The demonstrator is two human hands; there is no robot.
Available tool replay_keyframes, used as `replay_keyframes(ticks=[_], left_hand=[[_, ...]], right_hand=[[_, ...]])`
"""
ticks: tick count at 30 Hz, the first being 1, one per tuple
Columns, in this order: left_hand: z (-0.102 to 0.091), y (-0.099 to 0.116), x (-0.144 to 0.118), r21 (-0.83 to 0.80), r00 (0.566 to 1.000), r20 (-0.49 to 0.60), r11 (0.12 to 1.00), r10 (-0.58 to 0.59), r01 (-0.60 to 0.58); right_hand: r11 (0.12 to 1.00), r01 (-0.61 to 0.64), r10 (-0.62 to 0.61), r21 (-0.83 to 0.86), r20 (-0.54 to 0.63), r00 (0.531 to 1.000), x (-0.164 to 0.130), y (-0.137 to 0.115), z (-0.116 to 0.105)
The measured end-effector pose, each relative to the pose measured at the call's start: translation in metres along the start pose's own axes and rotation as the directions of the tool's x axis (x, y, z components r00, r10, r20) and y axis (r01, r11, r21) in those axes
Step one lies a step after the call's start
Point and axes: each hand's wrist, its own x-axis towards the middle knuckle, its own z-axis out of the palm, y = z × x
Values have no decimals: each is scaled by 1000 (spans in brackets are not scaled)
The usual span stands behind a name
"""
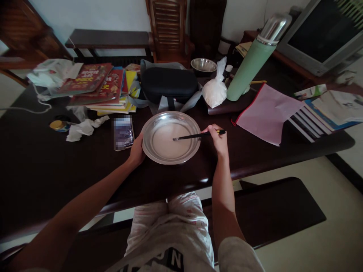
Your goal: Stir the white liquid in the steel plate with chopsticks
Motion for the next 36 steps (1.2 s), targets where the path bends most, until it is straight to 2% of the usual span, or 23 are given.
replay_keyframes(ticks=[3,5,9,11,14,15,19,21,24,26,30,34,36], left_hand=[[-1,0,0,8,1000,4,1000,4,-4],[-1,0,1,21,1000,8,1000,-3,2],[0,0,0,18,1000,1,1000,-4,4],[1,1,0,1,1000,-10,1000,-6,6],[1,2,-1,-1,1000,-3,1000,-17,17],[1,2,-1,1,1000,1,1000,-20,20],[-1,0,1,30,1000,-2,1000,3,-3],[-2,-2,2,60,1000,-8,998,15,-15],[-4,-4,3,69,1000,-4,998,-12,12],[-5,-5,4,62,1000,8,998,-9,9],[-5,-4,4,88,1000,8,996,23,-24],[-3,-2,2,45,1000,0,999,-7,7],[-2,-1,1,39,1000,3,999,-2,2]], right_hand=[[1000,5,-4,-4,128,992,0,0,0],[1000,16,-13,-16,167,986,0,0,0],[1000,-3,3,-21,41,999,0,0,-1],[1000,-10,11,-17,66,998,0,0,-1],[1000,9,-6,-18,167,986,0,0,0],[1000,14,-11,-19,162,987,1,0,1],[1000,-12,13,-20,32,999,2,1,0],[999,-38,40,-19,60,997,1,1,0],[999,-28,31,-15,168,985,0,0,1],[1000,-8,12,-25,154,988,0,-1,2],[999,-21,22,-28,39,999,0,-3,1],[999,-22,29,-37,176,984,0,-4,2],[999,-12,20,-48,170,985,0,-3,3]])
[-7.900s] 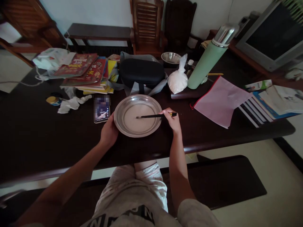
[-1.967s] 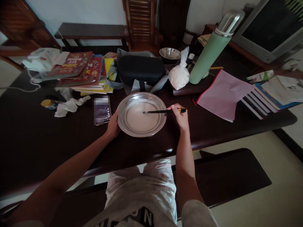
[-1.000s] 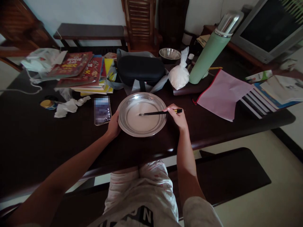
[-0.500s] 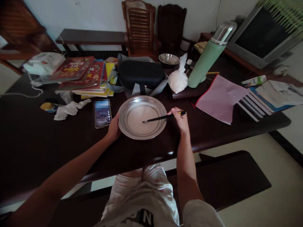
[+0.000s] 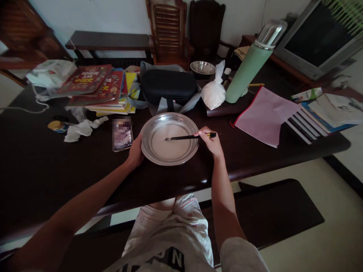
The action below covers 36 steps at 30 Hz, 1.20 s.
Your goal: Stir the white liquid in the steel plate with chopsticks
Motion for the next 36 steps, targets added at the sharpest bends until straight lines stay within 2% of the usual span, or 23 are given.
replay_keyframes(ticks=[4,9,13,15,17,20,24,27,29,32,36], left_hand=[[1,1,-1,6,1000,5,1000,10,-10],[-1,-1,0,18,1000,-1,1000,5,-5],[-1,2,-2,162,995,-39,983,97,-90],[-2,7,-4,276,985,-71,952,160,-134],[-4,13,-6,359,976,-95,921,198,-152],[-7,22,-7,464,969,-71,867,238,-179],[-11,30,-8,687,951,-14,694,309,-215],[-13,32,-10,785,937,12,577,349,-225],[-14,33,-10,828,942,22,521,335,-205],[-17,34,-4,850,950,36,491,311,-193],[-22,34,8,824,944,117,501,308,-265]], right_hand=[[1000,-9,8,-9,-130,992,-1,1,-2],[1000,-1,1,8,-7,1000,-1,1,-1],[1000,-7,9,14,-157,988,0,3,-2],[1000,-19,21,15,-153,988,-1,4,-2],[1000,-19,19,7,-78,997,-2,4,-1],[1000,6,-6,-6,-57,998,-1,3,1],[1000,7,-9,-9,-173,985,-1,2,0],[1000,3,-5,-11,-140,990,-1,2,0],[1000,4,-5,-9,-115,993,-1,3,0],[1000,12,-12,3,-120,993,-1,3,0],[1000,16,-17,-7,-51,999,-1,3,-2]])
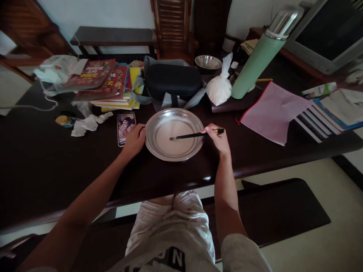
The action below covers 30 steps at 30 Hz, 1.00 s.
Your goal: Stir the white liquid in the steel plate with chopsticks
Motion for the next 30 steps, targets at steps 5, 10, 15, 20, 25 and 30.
replay_keyframes(ticks=[5,10,15,20,25,30], left_hand=[[1,-3,2,-140,998,-3,988,60,-59],[10,2,-7,-386,998,4,921,-59,56],[19,4,-12,-573,992,45,810,-121,125],[19,5,-12,-600,991,56,788,-125,134],[19,4,-11,-590,991,62,796,-122,135],[20,1,-10,-533,995,61,841,-74,95]], right_hand=[[1000,-15,16,7,-104,994,0,2,-3],[1000,-16,16,0,14,1000,0,2,0],[1000,-21,22,11,-79,997,0,2,-1],[1000,-21,20,12,36,999,0,0,0],[1000,-5,7,22,-81,997,1,2,0],[999,-7,8,36,-28,1000,0,3,-1]])
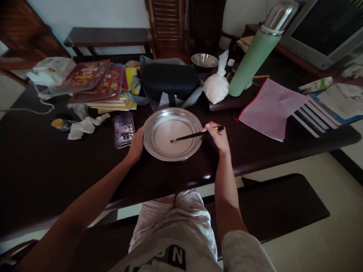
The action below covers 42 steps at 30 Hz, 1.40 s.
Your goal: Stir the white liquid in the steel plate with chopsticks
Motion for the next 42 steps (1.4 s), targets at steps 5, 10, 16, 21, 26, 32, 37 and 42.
replay_keyframes(ticks=[5,10,16,21,26,32,37,42], left_hand=[[-2,-3,1,52,1000,19,998,22,-23],[-2,-5,2,69,999,27,997,32,-33],[-2,-5,1,56,1000,20,998,20,-21],[-3,-7,2,49,999,29,999,21,-23],[-3,-9,3,46,1000,23,999,19,-20],[-3,-8,2,43,1000,17,999,23,-24],[-3,-8,2,45,1000,27,999,-2,1],[-3,-6,2,58,999,33,998,19,-21]], right_hand=[[1000,19,-19,17,-24,1000,0,-2,1],[999,8,-8,34,1,1000,0,-1,0],[1000,17,-15,18,-86,996,0,2,-1],[1000,-9,9,23,22,1000,0,-1,2],[1000,20,-19,11,-36,999,1,-1,2],[999,11,-13,37,43,999,0,1,0],[1000,29,-28,10,-22,999,1,-1,2],[1000,-14,14,11,-9,1000,-1,-3,1]])
